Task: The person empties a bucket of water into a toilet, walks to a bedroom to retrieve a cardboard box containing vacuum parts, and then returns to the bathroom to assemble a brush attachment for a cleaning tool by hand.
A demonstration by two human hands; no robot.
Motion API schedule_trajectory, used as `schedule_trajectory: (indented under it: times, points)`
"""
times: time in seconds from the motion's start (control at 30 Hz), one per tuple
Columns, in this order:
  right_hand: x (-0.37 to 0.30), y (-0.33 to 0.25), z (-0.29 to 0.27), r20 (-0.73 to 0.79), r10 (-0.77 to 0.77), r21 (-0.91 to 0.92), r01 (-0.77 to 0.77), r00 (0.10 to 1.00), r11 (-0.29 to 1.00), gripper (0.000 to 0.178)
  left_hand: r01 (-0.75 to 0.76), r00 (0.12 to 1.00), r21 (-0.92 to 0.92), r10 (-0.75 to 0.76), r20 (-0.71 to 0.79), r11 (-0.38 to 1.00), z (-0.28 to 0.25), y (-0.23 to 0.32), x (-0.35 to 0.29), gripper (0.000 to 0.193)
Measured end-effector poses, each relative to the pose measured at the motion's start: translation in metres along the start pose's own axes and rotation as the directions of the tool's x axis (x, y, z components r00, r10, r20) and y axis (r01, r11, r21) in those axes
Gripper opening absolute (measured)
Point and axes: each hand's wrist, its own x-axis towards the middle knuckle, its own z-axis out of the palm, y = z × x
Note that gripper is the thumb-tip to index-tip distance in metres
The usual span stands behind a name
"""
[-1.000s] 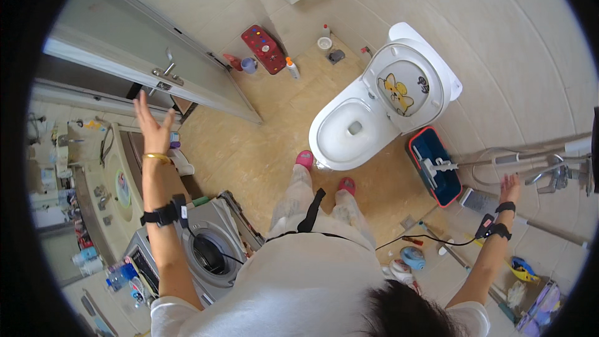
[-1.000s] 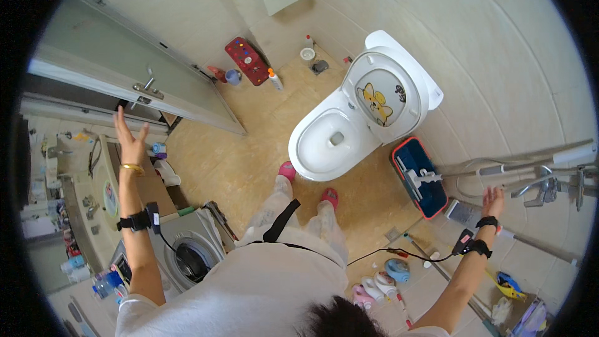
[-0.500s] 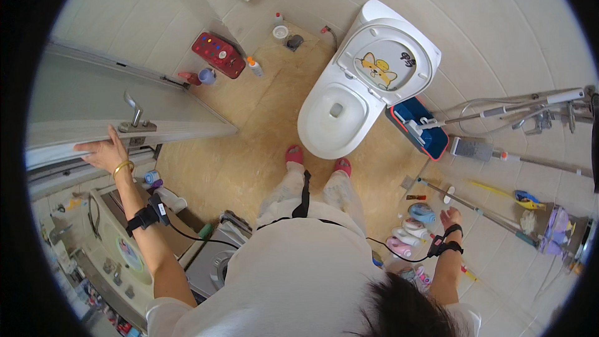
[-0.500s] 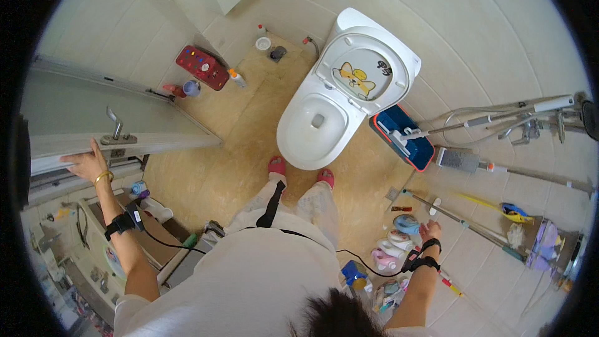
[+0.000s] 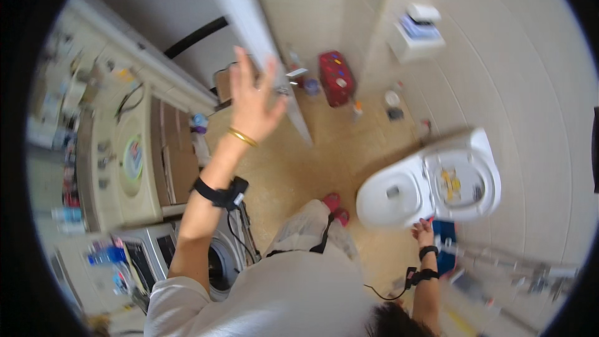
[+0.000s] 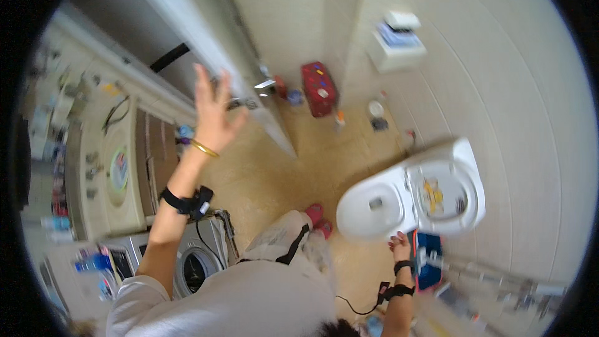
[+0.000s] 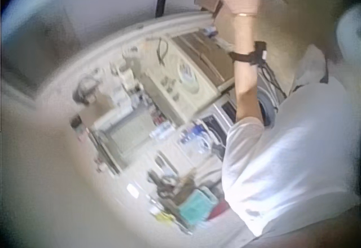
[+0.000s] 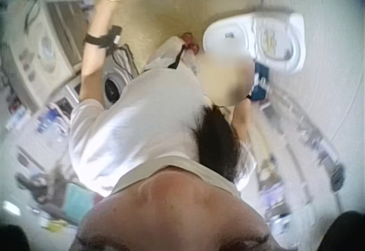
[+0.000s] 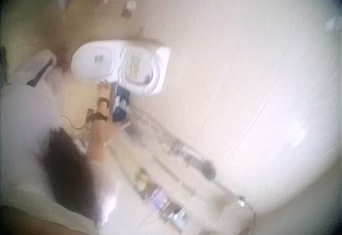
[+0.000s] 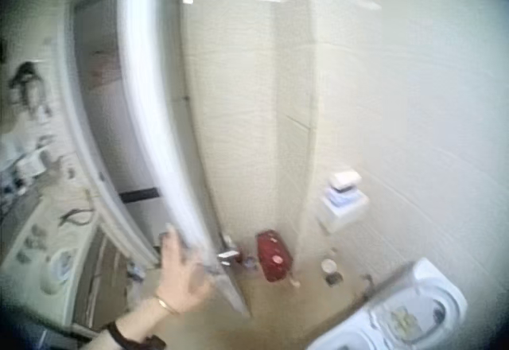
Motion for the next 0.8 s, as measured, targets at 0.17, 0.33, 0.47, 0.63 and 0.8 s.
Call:
schedule_trajectory:
  times: [0.17, 0.33, 0.47, 0.63, 0.8]
  points:
    - [0.034, -0.117, 0.202, 0.436, -0.127, -0.155, 0.214, 0.891, 0.964, 0.039, 0.322, 0.940, -0.162, -0.295, 0.171, 0.933, -0.033, -0.039, -0.065, 0.096]
    - [0.017, -0.142, 0.394, 0.785, -0.062, -0.268, 0.429, 0.616, 0.863, 0.034, 0.659, 0.752, -0.275, -0.620, 0.226, 0.700, -0.039, -0.167, -0.134, 0.096]
    - [-0.056, -0.224, 0.582, 0.897, 0.152, -0.346, 0.446, 0.416, 0.825, 0.041, 0.702, 0.700, -0.414, -0.667, 0.254, 0.579, -0.036, -0.286, -0.183, 0.093]
    - [-0.010, -0.236, 0.791, 0.858, 0.187, -0.430, 0.468, 0.479, 0.772, 0.036, 0.921, 0.379, -0.309, -0.735, 0.562, 0.238, -0.044, -0.400, -0.173, 0.093]
    - [0.015, -0.313, 0.921, 0.786, 0.273, -0.455, 0.221, 0.554, 0.862, 0.036, 0.866, 0.485, -0.406, -0.685, 0.543, 0.291, -0.032, -0.512, -0.126, 0.091]
